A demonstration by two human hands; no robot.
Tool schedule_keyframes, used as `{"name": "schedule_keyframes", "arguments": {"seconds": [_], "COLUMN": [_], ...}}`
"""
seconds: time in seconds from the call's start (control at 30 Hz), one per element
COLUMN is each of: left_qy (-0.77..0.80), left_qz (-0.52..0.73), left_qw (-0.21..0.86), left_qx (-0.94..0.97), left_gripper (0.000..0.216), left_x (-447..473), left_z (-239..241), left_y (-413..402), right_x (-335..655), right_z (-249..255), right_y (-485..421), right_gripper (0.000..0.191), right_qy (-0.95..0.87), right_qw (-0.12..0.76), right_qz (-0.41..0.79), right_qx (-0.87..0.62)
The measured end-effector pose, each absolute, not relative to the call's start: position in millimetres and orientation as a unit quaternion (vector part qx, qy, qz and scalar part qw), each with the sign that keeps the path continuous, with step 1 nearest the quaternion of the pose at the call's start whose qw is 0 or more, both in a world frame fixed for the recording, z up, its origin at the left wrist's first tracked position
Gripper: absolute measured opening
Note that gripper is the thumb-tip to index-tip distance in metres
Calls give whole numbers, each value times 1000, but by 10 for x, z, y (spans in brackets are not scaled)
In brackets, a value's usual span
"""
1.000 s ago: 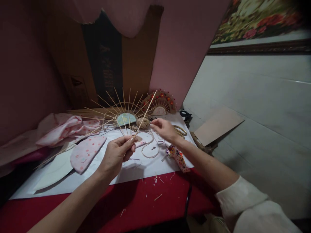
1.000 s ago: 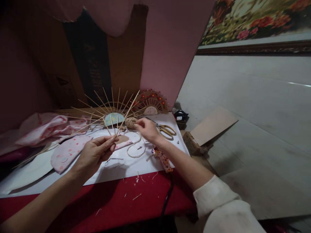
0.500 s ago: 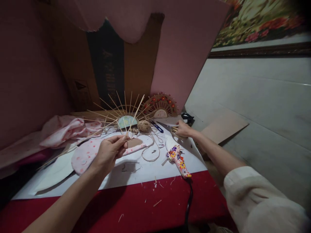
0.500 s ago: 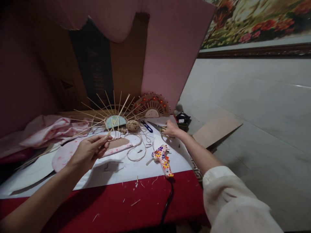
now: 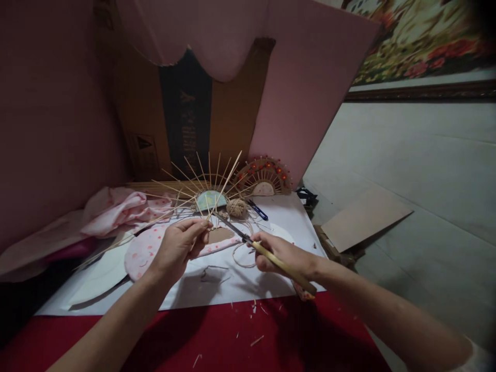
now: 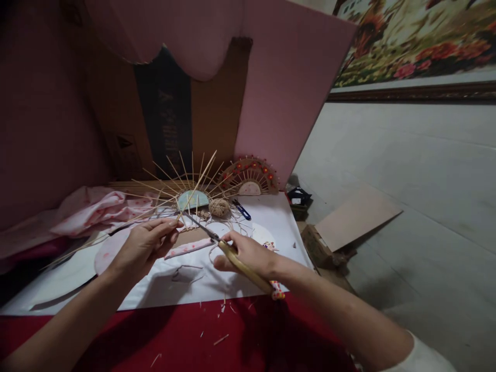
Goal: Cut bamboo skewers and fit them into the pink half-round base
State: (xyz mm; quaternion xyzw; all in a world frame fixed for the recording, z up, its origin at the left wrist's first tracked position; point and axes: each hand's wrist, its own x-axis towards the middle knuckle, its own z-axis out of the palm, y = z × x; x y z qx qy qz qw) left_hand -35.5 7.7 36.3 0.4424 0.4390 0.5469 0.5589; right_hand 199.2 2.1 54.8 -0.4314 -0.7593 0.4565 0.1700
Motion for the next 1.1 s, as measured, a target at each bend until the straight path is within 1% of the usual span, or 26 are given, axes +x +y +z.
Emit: {"name": "schedule_keyframes", "arguments": {"seconds": [0.1,0.17,0.33,0.43,0.57,0.73,0.93,1.1], "left_qy": [454,466,477,478,481,495,503,501], "left_qz": [529,513,476,472,465,454,449,447], "left_qw": [555,556,563,564,561,562,565,562], "left_qx": [454,458,478,480,487,482,475,483], "left_gripper": [22,21,19,17,20,16,15,20], "left_x": [-357,-362,-381,-397,-435,-465,-459,-468], "left_z": [372,380,407,421,432,450,463,455], "left_y": [65,58,39,35,44,57,58,55], "right_x": [1787,1713,1629,1602,1568,1516,1481,1482], "right_z": [498,448,322,301,321,316,252,225], "right_y": [11,29,67,65,45,11,-6,2], "right_gripper": [56,59,50,48,53,60,61,61], "right_qy": [-773,-774,-775,-767,-755,-733,-716,-726], "right_qw": [186,197,215,215,221,235,247,244], "right_qz": [430,426,440,452,487,513,528,518], "right_qx": [-428,-424,-401,-400,-379,-379,-385,-381]}}
